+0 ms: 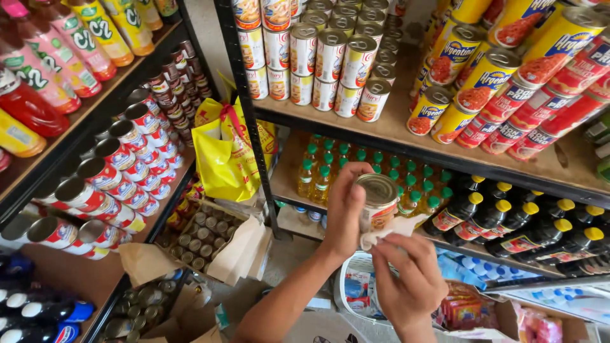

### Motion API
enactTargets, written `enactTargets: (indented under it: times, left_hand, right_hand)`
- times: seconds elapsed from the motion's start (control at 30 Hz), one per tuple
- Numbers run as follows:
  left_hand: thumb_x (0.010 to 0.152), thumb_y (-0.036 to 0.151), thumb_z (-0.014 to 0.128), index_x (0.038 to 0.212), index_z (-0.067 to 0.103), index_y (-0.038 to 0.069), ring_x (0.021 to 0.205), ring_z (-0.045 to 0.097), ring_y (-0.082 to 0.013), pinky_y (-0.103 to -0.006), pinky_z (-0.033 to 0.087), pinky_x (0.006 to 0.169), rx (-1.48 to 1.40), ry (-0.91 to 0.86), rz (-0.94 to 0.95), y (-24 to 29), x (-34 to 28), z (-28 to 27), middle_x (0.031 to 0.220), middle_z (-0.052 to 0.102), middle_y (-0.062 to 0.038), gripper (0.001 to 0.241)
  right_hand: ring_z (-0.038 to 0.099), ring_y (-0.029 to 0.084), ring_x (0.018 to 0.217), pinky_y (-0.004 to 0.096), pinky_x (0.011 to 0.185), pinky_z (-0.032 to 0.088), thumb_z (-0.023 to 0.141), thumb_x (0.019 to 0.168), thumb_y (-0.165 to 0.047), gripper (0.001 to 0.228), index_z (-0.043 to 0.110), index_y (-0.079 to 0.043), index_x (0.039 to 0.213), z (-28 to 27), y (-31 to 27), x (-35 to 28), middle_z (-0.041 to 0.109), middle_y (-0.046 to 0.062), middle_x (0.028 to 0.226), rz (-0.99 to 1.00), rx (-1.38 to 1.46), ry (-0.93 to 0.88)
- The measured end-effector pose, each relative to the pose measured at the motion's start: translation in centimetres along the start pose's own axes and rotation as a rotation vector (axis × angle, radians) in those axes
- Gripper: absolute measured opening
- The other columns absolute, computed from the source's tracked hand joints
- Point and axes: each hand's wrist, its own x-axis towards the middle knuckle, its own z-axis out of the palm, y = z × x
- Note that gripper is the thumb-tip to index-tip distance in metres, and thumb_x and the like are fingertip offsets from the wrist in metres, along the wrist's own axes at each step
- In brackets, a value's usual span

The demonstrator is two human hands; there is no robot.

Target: Cleaning canned goods with a cloth and packing them into a cardboard box

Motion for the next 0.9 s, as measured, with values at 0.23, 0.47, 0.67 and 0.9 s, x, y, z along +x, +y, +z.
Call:
enactTargets:
  times: [0.23, 0.47, 0.67, 0.9]
  left_hand:
    - [0.109, 0.041, 0.043, 0.116, 0.058, 0.002, 0.081, 0.052, -0.0106, -0.0271, 0.044, 0.074, 0.288, 0.018, -0.001, 1.9, -0.1, -0.7, 0.098, 0.062, -0.004, 0.043]
    - [0.107, 0.034, 0.049, 0.111, 0.06, 0.003, 0.077, 0.045, -0.0087, -0.0257, 0.04, 0.069, 0.339, 0.184, -0.017, 5.9, 2.6, -4.4, 0.09, 0.057, 0.0, 0.034]
    - [0.099, 0.018, 0.06, 0.101, 0.056, 0.001, 0.069, 0.046, -0.0097, -0.0262, 0.042, 0.064, 0.48, 0.089, 0.039, 8.8, 2.9, -5.9, 0.082, 0.054, -0.002, 0.017]
    - [0.089, 0.014, 0.069, 0.111, 0.055, 0.002, 0.095, 0.056, -0.021, -0.0322, 0.051, 0.085, 0.527, 0.318, 0.236, 9.4, 2.1, -9.5, 0.114, 0.055, -0.01, 0.029]
  right_hand:
    - [0.057, 0.021, 0.093, 0.03, 0.085, 0.048, 0.067, 0.091, 0.01, 0.019, 0.061, 0.002, 0.107, 1.7, -0.3, 2.7, 0.061, 0.014, 0.111, 0.229, 0.172, 0.116]
    - [0.036, 0.012, 0.055, 0.026, 0.05, 0.032, 0.083, 0.073, -0.002, 0.022, 0.064, -0.004, 0.084, 7.5, -1.2, 0.4, 0.062, 0.003, 0.086, 0.153, 0.054, -0.06]
    - [0.049, 0.009, 0.078, 0.02, 0.067, 0.043, 0.069, 0.094, -0.001, 0.018, 0.054, -0.003, 0.105, 10.0, -2.6, 2.6, 0.053, 0.005, 0.099, 0.383, 0.414, 0.114]
    - [0.047, 0.01, 0.068, 0.022, 0.059, 0.04, 0.072, 0.082, 0.006, 0.024, 0.057, -0.004, 0.099, 14.3, -3.1, 0.7, 0.06, 0.005, 0.097, 0.366, 0.302, -0.029]
